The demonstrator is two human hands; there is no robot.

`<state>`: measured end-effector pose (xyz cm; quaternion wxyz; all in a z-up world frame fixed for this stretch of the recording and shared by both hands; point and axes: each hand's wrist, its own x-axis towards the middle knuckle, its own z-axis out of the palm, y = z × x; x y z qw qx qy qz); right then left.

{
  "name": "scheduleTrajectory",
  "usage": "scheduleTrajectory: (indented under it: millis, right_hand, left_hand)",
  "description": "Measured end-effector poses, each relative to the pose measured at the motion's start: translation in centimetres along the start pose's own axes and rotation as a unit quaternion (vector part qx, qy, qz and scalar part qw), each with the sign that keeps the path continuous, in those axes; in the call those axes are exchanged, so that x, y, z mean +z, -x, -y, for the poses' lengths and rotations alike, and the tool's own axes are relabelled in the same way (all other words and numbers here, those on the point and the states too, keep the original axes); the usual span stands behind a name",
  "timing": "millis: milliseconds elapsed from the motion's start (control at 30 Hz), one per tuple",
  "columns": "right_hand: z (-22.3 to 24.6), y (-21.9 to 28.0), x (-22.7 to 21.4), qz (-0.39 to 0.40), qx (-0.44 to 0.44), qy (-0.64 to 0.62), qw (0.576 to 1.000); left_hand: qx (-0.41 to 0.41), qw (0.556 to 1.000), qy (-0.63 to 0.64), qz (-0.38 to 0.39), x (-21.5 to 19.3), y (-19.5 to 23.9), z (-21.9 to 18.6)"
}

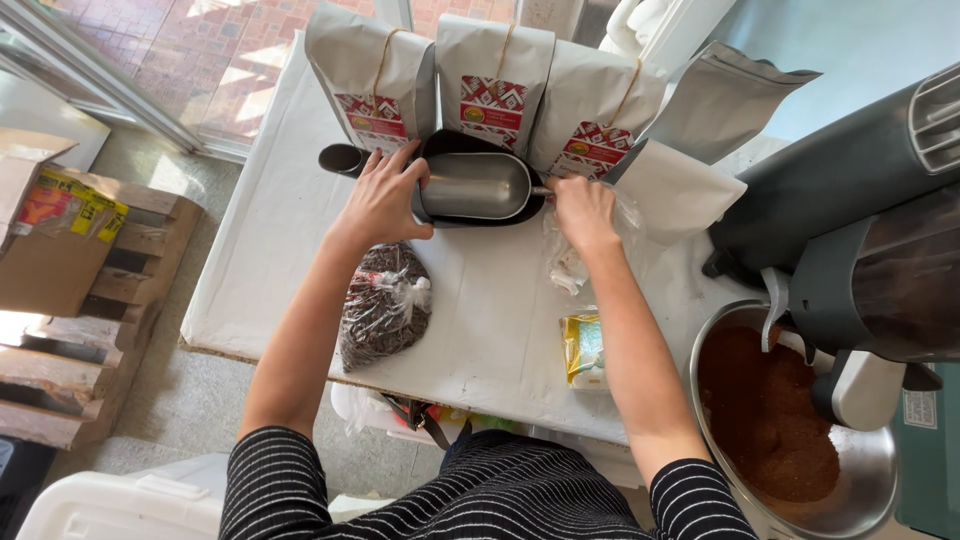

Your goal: Grinding coffee beans into a metal bowl and preparing the station for packaging.

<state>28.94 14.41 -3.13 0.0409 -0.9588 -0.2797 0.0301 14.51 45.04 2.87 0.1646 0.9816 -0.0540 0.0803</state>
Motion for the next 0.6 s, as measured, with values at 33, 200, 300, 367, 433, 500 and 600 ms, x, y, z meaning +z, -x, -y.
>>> scheduleTrajectory:
  millis: [33, 200, 300, 367, 433, 500, 600]
  right_hand:
    - [0.1, 0.1, -0.4, 0.003, -0.003, 0.000, 1.000]
    - [0.5, 0.5, -1.4, 0.007, -0.006, -0.002, 1.000]
    - [0.2, 0.5, -0.7, 0.003, 0.003, -0.016, 1.000]
    - [1.2, 1.1, -2.2, 0.002, 0.007, -0.022, 1.000]
    - [2.7, 2.4, -5.1, 0.001, 0.013, -0.029, 1.000]
    - [4.6, 4.3, -9.8, -0.002, 0.023, -0.101, 0.995]
    - [4.0, 6.9, -12.3, -0.075, -0.003, -0.196, 0.978]
  left_hand:
    - [-0.004, 1.000, 0.001, 0.001, 0.2, -0.1, 0.2]
    - [0.014, 1.000, -0.009, 0.002, 0.8, -0.1, 0.9]
    - [0.011, 1.000, 0.001, -0.007, 0.3, 0.7, -0.1]
    - [-0.003, 1.000, 0.020, -0.008, -1.1, 1.9, -1.8]
    - [-0.015, 0.999, 0.040, -0.008, -2.3, 3.4, -3.4]
    - [-0.043, 0.996, 0.055, -0.058, -3.4, 5.1, -4.8]
    - [-0.110, 0.992, 0.007, -0.068, -1.9, 9.0, -6.3]
